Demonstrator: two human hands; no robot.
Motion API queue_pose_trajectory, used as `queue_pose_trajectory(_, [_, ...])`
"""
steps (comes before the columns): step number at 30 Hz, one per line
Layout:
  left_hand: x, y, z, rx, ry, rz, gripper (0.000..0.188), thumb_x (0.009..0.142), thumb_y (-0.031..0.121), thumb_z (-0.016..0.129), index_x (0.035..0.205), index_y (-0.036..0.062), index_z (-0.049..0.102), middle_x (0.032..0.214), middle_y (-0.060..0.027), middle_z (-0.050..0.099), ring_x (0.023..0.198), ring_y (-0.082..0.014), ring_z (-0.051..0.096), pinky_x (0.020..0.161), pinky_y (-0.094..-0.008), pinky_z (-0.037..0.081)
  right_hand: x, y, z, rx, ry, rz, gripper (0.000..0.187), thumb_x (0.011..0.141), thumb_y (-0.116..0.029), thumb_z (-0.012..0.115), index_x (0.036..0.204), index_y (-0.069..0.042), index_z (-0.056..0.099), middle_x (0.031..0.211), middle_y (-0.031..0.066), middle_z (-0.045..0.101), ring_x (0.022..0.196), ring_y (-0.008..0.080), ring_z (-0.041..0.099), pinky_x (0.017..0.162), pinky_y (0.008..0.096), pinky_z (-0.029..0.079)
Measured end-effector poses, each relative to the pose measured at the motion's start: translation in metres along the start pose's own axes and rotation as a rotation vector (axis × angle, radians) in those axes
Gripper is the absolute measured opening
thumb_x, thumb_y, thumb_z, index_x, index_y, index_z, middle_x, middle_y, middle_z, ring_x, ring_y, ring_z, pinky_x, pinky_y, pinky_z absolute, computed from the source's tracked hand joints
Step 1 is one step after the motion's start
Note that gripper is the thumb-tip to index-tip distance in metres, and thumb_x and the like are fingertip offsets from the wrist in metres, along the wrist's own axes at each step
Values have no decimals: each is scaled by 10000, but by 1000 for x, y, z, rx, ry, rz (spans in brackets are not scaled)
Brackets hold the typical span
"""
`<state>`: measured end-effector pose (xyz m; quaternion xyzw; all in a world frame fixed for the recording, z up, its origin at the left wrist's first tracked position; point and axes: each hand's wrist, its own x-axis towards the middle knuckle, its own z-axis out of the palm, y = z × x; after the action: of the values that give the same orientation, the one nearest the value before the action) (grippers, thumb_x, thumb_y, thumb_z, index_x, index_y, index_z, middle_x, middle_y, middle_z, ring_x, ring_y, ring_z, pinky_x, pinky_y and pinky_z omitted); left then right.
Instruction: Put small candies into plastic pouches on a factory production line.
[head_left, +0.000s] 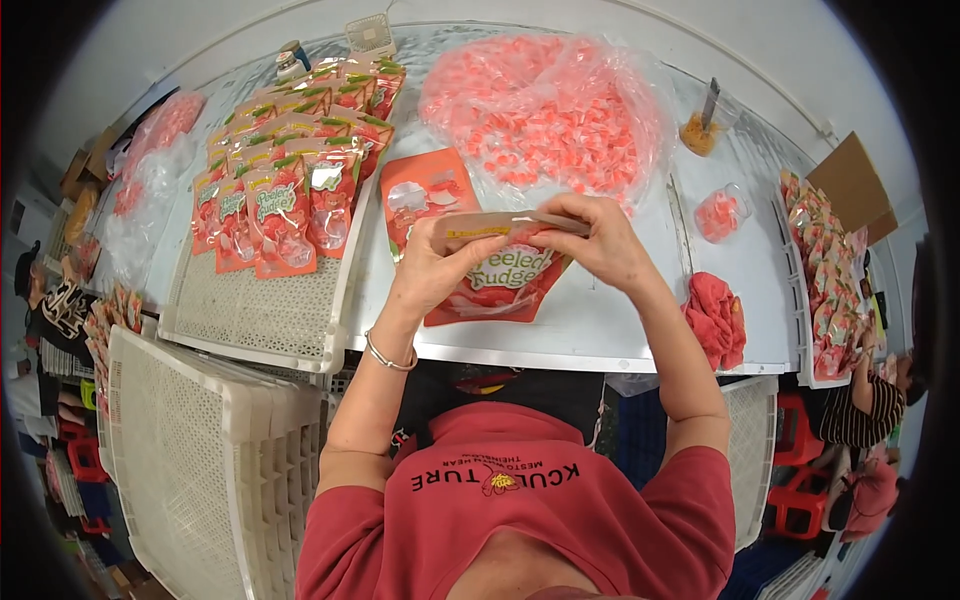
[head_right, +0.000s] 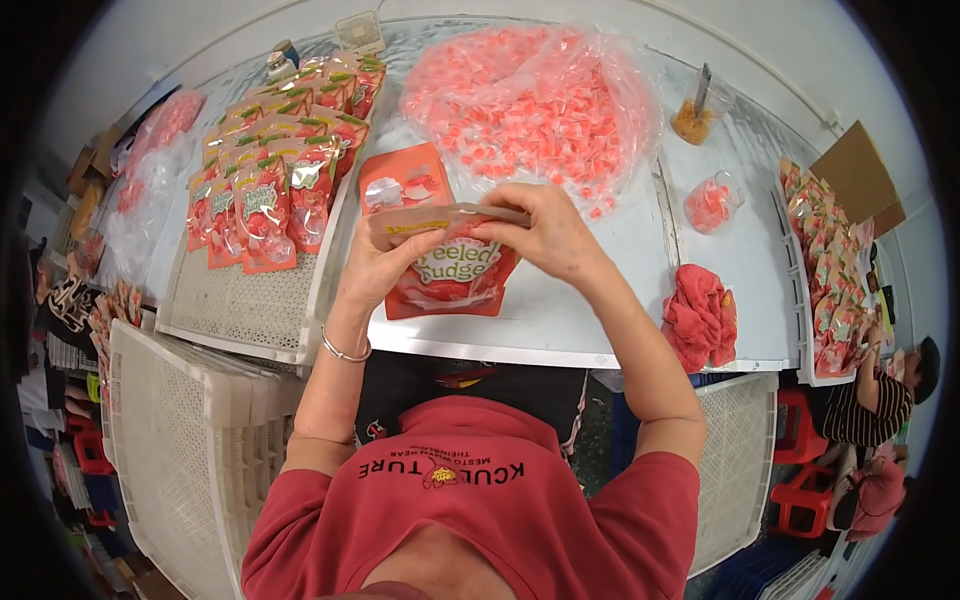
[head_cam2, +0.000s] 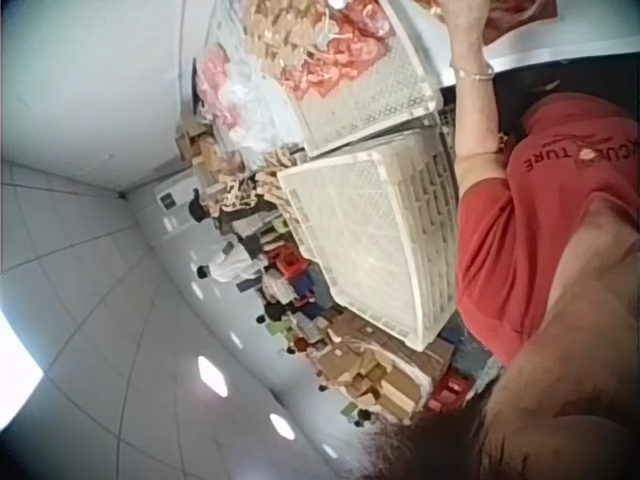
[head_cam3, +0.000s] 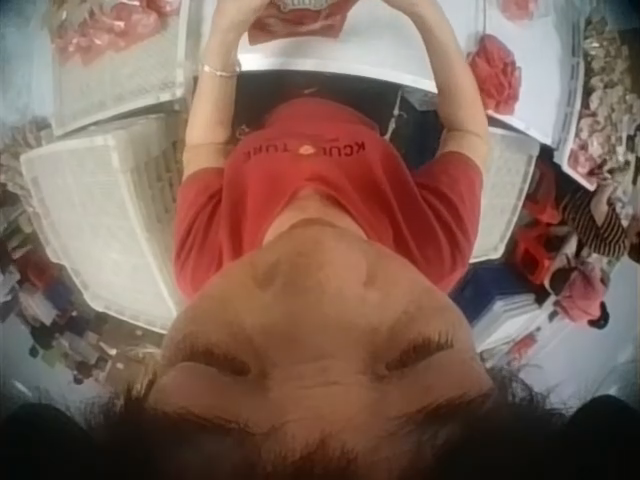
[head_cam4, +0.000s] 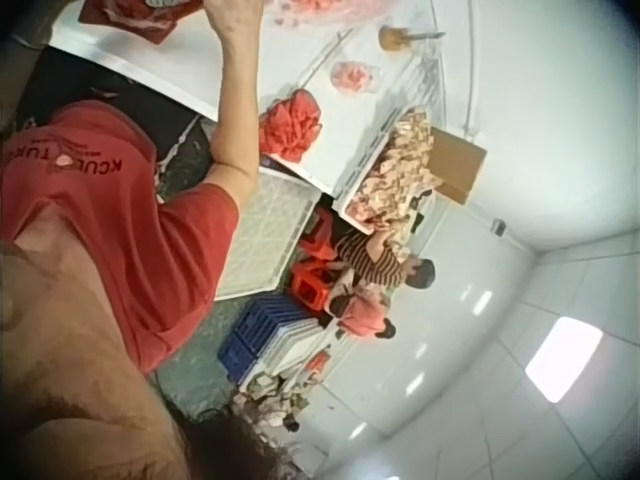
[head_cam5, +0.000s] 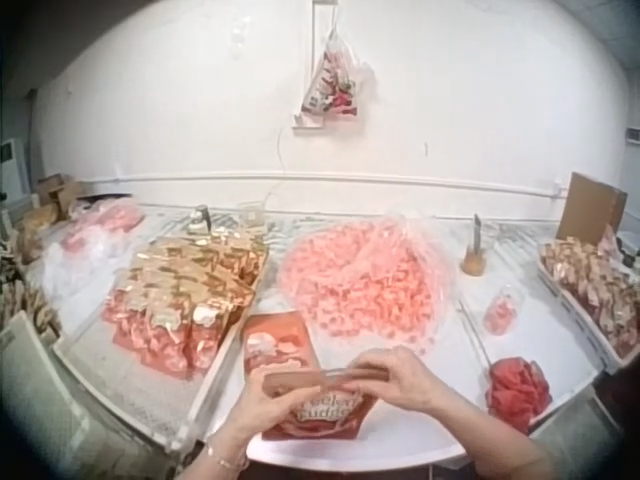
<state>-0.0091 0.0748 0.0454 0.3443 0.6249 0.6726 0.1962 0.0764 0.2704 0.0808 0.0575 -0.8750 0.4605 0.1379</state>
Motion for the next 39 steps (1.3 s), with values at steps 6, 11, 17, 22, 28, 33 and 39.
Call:
queue_pose_trajectory(6, [4, -18, 5, -51, 45, 72, 198, 836, 116, 643, 961, -37, 638, 820, -48, 668, 733, -87, 594, 648, -234, 469, -3, 8, -3, -204, -60, -35, 175, 809, -157, 639, 838, 15, 627, 659, 118, 572, 590, 188, 546, 546, 328, 411])
queue_pose_trajectory(11, [-3, -8, 20, 113, 118, 21, 195, 846, 107, 630, 977, -38, 635, 811, -52, 661, 753, -90, 601, 673, -231, 483, 2, 7, -9, -169, -147, -98, 162, 808, -153, 621, 828, 8, 622, 664, 145, 549, 584, 238, 524, 547, 344, 405])
queue_pose_trajectory(17, [2, -20, 11, -33, 48, -8, 172, 854, 92, 610, 972, -31, 633, 794, -39, 650, 732, -71, 583, 634, -215, 466, 7, 11, 0, -378, -177, -226, 176, 776, -173, 642, 797, 0, 617, 661, 152, 543, 608, 272, 555, 553, 377, 415])
queue_pose_trajectory(22, [-6, -32, 15, 120, 137, 96, 173, 852, 122, 629, 939, -28, 629, 794, -37, 654, 706, -54, 559, 592, -210, 449, 8, 16, -3, -230, -212, -278, 136, 754, -167, 653, 790, -36, 638, 675, 103, 584, 620, 281, 563, 548, 382, 421])
queue_pose_trajectory(28, [-3, -33, 8, -25, 12, -21, 152, 808, 90, 651, 902, -28, 635, 698, -28, 630, 643, -47, 548, 559, -205, 437, -5, 40, 6, -608, -149, -291, 159, 750, -178, 670, 857, -61, 679, 690, 86, 591, 637, 241, 585, 572, 333, 446])
queue_pose_trajectory(33, [-5, -34, 5, 404, -44, -34, 160, 791, 135, 678, 854, -11, 665, 684, -39, 634, 644, -57, 564, 556, -233, 440, -19, 57, -2, -361, -164, -83, 94, 734, -153, 652, 781, -72, 660, 705, 65, 599, 681, 247, 579, 634, 353, 399])
queue_pose_trajectory(39, [14, -9, 8, 889, -120, 332, 143, 743, 210, 667, 771, 72, 692, 648, -96, 623, 647, -258, 568, 661, -380, 370, -29, 45, 5, -590, -101, -143, 113, 722, -132, 651, 804, -55, 652, 722, 78, 599, 697, 256, 573, 657, 363, 374])
